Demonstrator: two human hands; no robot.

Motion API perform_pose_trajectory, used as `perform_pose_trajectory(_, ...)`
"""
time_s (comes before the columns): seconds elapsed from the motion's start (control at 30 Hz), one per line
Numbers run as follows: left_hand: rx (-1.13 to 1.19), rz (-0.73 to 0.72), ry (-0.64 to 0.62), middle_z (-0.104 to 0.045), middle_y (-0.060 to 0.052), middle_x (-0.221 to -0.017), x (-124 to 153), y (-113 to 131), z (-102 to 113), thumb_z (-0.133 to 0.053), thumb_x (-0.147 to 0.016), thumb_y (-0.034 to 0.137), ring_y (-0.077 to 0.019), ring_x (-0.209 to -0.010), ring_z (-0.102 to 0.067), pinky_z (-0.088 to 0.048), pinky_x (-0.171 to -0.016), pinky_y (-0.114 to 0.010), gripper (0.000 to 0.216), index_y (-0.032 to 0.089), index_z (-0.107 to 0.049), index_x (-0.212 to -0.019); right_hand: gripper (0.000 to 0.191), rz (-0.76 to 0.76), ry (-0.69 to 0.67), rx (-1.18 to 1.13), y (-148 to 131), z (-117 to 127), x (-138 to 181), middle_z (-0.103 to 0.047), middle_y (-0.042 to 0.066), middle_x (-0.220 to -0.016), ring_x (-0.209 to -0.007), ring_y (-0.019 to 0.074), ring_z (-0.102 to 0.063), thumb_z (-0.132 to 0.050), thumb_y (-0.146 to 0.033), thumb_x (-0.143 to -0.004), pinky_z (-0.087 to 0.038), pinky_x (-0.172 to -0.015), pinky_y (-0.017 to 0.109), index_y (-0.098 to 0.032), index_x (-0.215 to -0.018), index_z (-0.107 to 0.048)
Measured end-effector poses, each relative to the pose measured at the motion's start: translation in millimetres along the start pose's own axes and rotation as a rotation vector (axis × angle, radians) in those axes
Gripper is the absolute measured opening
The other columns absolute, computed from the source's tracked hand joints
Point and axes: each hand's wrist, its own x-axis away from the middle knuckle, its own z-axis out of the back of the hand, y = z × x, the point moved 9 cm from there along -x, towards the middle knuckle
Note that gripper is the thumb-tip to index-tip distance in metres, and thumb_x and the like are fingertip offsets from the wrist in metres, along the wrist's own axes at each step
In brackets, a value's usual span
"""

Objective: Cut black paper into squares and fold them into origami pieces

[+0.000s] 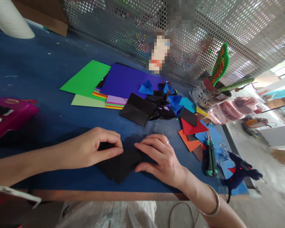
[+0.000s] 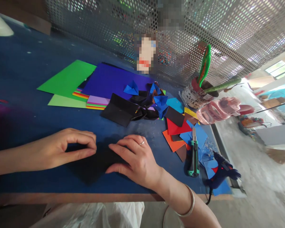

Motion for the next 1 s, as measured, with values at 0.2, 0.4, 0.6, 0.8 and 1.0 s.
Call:
perform_pose_trajectory(0.2, 0.002, 0.011, 0.006, -0.07, 0.004, -0.077, 0, 1, 2, -0.059, -0.102, 0.037, -0.0148, -0.073, -0.063, -0.045, -0.071, -0.026, 0.032, 0.022, -0.072, -0.076, 0.042, 0.055, -0.028, -0.012, -5, -4, 0, -0.081, 0.011, -0.113, -0.109, 0.0227, -0.072, -0.06, -0.049, -0.111, -0.059, -0.097, 0.037, -0.016, -0.131, -0.076)
perform_pose_trajectory(0.4, -0.009, -0.082, -0.011, -0.073, 0.003, -0.077, -1, -2, -3, -0.058, -0.105, 0.037, -0.0141, -0.071, -0.066, -0.047, -0.069, -0.025, 0.033, 0.023, -0.074, -0.08, 0.035, 0.028, -0.031, -0.056, -5, -2, 0, -0.082, 0.01, -0.107, -0.103, 0.022, -0.073, -0.056, -0.041, -0.115, -0.061, -0.091, 0.038, -0.016, -0.128, -0.077)
perform_pose_trajectory(0.6, -0.062, -0.173, 0.094, -0.076, 0.004, -0.083, -3, -2, 3, -0.053, -0.112, 0.04, -0.0126, -0.073, -0.071, -0.053, -0.069, -0.022, 0.036, 0.025, -0.077, -0.089, 0.02, -0.114, -0.004, -0.126, 11, -1, -1, -0.079, 0.005, -0.089, -0.087, 0.0208, -0.07, -0.056, -0.014, -0.111, -0.06, -0.084, 0.036, -0.019, -0.104, -0.075)
perform_pose_trajectory(0.8, -0.374, -0.482, 0.553, -0.081, 0.0, -0.107, 38, 43, 33, -0.063, -0.105, 0.013, -0.0149, -0.098, -0.076, -0.062, -0.094, -0.026, 0.024, 0.025, -0.074, -0.121, 0.012, -0.243, -0.017, -0.076, 27, -2, 3, -0.077, 0.007, -0.09, -0.089, 0.0232, -0.07, -0.061, -0.012, -0.106, -0.06, -0.081, 0.035, -0.018, -0.107, -0.071)
perform_pose_trajectory(1.0, -0.592, -0.777, 0.33, -0.087, -0.001, -0.116, 55, 65, -16, -0.061, -0.099, 0.002, -0.0163, -0.116, -0.078, -0.058, -0.12, -0.031, 0.036, 0.02, -0.076, -0.127, 0.013, -0.275, -0.042, -0.086, 32, -6, 6, -0.08, 0.007, -0.099, -0.094, 0.0234, -0.073, -0.063, -0.013, -0.105, -0.062, -0.085, 0.036, -0.021, -0.112, -0.07)
